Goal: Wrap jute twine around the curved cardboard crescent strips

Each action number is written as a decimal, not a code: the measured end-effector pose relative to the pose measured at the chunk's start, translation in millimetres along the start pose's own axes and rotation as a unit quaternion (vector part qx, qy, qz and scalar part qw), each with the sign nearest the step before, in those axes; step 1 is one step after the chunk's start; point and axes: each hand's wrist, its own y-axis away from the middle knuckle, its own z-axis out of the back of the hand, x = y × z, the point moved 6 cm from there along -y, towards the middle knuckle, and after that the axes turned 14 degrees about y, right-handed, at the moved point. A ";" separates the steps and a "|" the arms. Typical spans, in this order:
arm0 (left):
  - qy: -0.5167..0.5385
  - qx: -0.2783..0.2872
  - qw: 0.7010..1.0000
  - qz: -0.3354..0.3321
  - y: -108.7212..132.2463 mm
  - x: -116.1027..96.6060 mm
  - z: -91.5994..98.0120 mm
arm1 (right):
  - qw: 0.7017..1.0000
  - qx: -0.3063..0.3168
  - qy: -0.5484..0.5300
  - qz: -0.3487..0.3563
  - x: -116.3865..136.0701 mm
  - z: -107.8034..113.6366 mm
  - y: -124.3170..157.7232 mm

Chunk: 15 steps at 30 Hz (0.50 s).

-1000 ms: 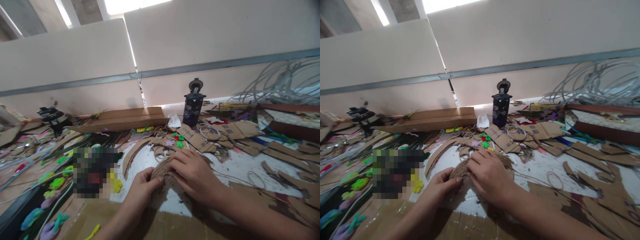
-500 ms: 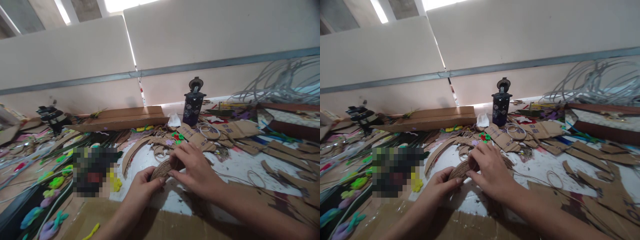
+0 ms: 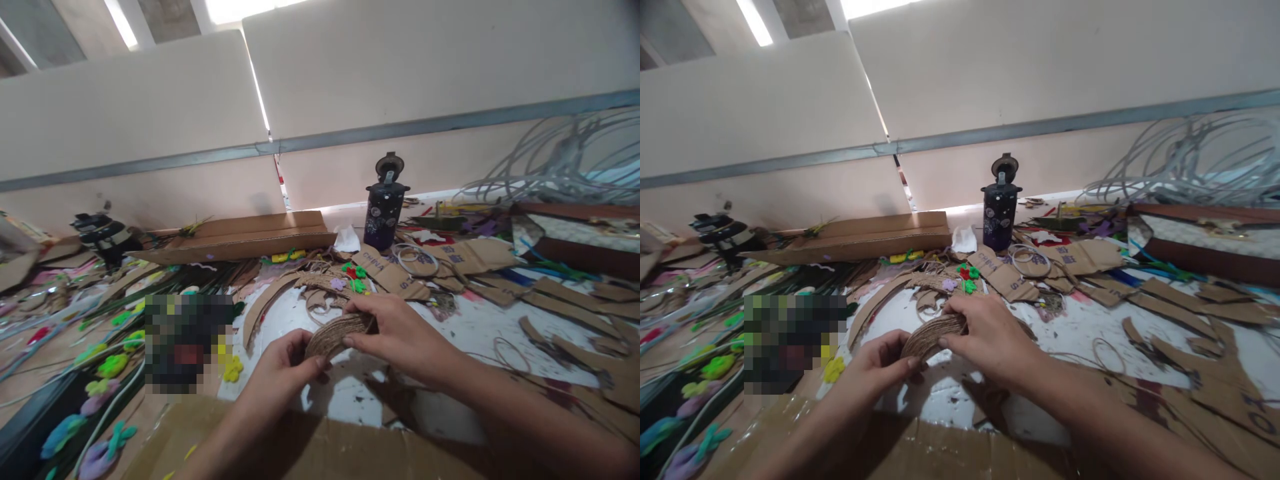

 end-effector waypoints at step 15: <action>0.011 -0.017 0.999 0.036 -1.8 19.6 5.9 | 1.000 -0.008 0.027 0.002 1.1 -1.2 0.2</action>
